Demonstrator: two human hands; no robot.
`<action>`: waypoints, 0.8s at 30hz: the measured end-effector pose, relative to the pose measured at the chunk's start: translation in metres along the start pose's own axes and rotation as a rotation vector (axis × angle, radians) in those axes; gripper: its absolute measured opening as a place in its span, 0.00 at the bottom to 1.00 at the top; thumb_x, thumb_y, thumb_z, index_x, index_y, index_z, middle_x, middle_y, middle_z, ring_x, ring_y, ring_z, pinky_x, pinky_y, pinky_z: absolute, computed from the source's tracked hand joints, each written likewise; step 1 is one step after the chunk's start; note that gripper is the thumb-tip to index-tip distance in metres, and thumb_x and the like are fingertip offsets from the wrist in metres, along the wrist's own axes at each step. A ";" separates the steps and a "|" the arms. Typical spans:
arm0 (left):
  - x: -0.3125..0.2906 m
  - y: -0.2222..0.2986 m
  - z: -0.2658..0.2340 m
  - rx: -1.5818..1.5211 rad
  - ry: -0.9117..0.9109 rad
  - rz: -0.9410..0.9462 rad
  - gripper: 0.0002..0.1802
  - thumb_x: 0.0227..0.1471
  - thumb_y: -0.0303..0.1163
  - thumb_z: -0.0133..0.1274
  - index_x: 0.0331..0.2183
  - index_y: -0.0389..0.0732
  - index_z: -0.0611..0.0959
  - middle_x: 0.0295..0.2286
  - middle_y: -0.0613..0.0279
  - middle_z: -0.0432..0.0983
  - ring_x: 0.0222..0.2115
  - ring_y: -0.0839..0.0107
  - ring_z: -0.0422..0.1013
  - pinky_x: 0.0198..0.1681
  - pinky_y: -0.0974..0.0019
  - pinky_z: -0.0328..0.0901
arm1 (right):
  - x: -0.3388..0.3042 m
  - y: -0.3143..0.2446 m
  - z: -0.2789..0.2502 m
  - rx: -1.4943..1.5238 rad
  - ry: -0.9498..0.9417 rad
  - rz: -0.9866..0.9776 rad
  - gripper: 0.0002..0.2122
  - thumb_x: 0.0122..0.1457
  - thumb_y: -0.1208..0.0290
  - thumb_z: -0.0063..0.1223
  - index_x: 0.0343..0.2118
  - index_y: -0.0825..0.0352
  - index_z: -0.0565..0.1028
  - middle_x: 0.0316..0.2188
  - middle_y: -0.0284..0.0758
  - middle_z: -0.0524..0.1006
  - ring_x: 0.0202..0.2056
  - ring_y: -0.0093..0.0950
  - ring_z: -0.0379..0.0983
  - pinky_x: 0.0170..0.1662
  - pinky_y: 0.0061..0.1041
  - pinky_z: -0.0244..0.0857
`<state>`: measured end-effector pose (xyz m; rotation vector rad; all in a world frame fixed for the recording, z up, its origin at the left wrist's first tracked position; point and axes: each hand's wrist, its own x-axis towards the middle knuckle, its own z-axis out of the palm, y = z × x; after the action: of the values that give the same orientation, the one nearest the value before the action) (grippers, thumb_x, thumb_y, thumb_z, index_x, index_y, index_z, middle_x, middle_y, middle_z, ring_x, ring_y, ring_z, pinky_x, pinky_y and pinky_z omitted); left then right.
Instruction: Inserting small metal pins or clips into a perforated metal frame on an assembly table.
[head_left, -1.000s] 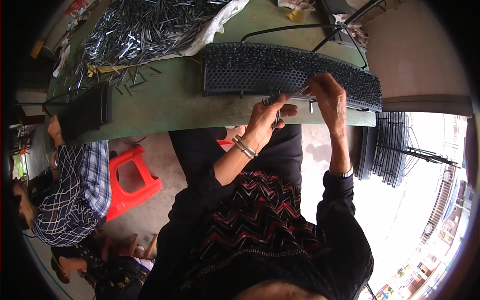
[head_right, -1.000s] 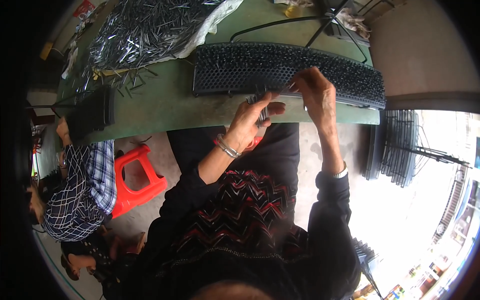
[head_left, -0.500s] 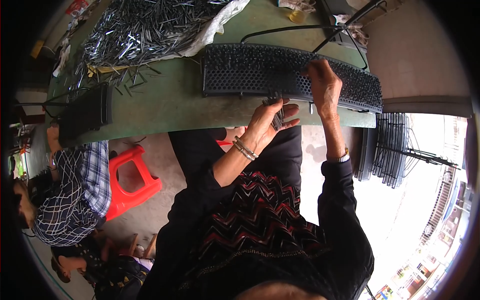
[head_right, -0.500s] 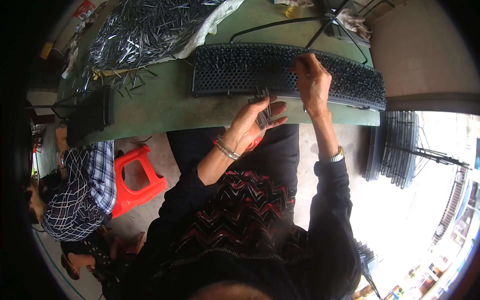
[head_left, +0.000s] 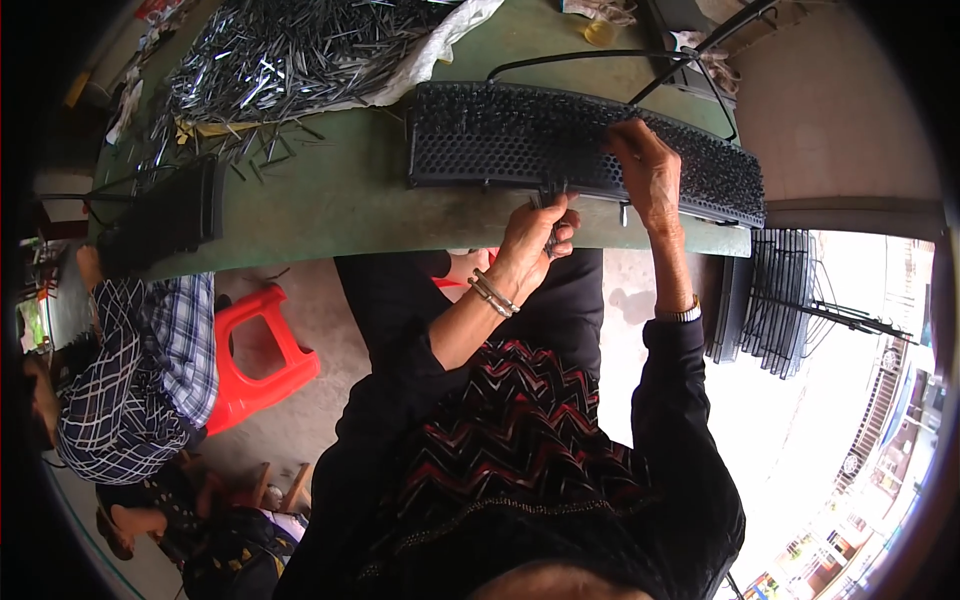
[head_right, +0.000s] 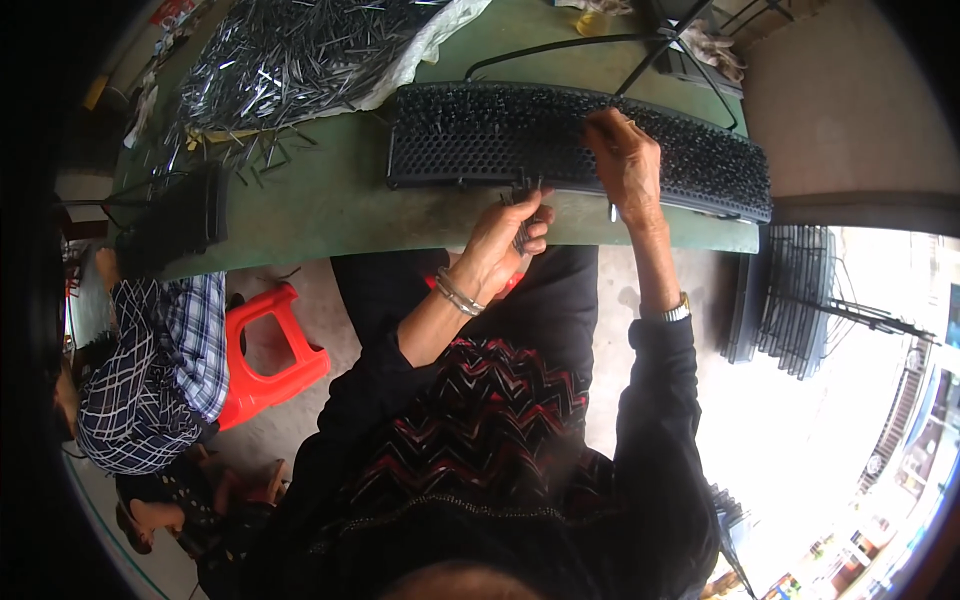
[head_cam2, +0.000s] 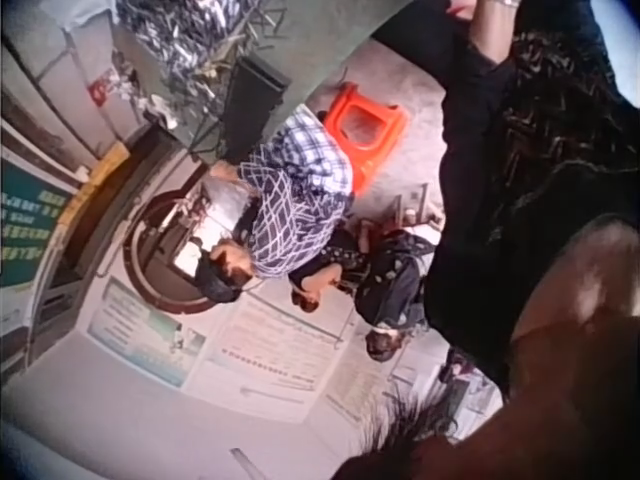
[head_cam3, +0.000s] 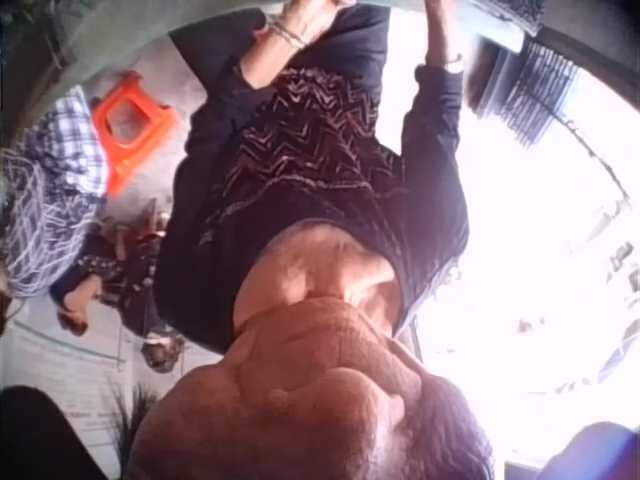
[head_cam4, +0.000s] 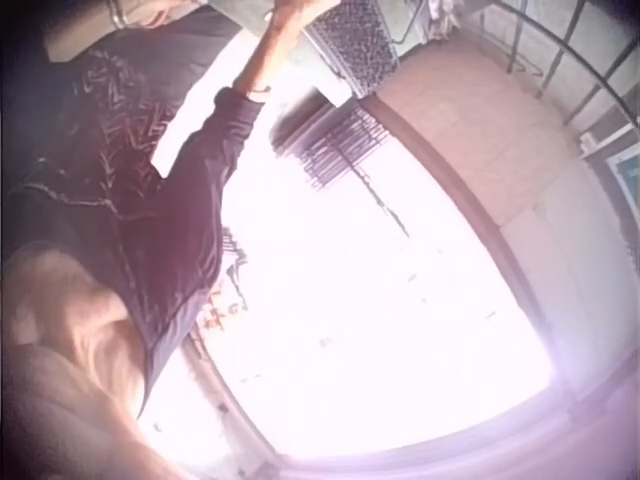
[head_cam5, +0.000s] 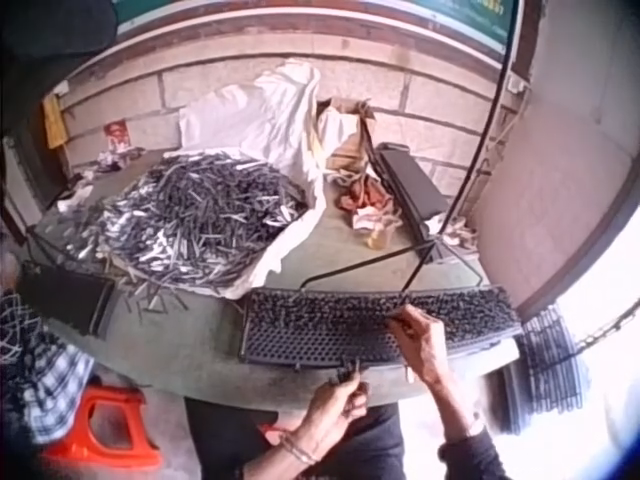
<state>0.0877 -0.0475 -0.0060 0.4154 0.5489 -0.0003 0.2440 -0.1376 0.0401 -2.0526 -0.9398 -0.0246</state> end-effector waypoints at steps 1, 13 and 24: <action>-0.002 0.000 0.002 0.024 0.014 0.014 0.12 0.56 0.34 0.49 0.39 0.36 0.75 0.24 0.65 0.70 0.20 0.82 0.58 0.21 0.76 0.53 | -0.001 0.001 0.000 -0.058 0.009 -0.049 0.04 0.54 0.77 0.52 0.33 0.66 0.75 0.27 0.33 0.76 0.28 0.22 0.74 0.32 0.19 0.66; -0.013 0.006 0.011 0.051 0.039 0.061 0.11 0.54 0.34 0.53 0.36 0.36 0.77 0.26 0.61 0.73 0.19 0.84 0.58 0.18 0.80 0.51 | -0.013 0.007 0.012 -0.524 0.263 -0.247 0.07 0.53 0.70 0.55 0.34 0.61 0.78 0.31 0.34 0.72 0.31 0.33 0.71 0.32 0.28 0.65; -0.012 0.002 0.012 0.130 0.047 0.105 0.10 0.51 0.33 0.56 0.33 0.37 0.79 0.26 0.59 0.76 0.19 0.83 0.60 0.17 0.80 0.50 | -0.044 -0.028 0.000 0.246 -0.272 0.282 0.07 0.54 0.74 0.53 0.35 0.70 0.75 0.26 0.33 0.75 0.29 0.22 0.72 0.33 0.22 0.65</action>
<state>0.0841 -0.0516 0.0104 0.5722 0.5748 0.0753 0.1950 -0.1542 0.0445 -1.9669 -0.7609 0.5080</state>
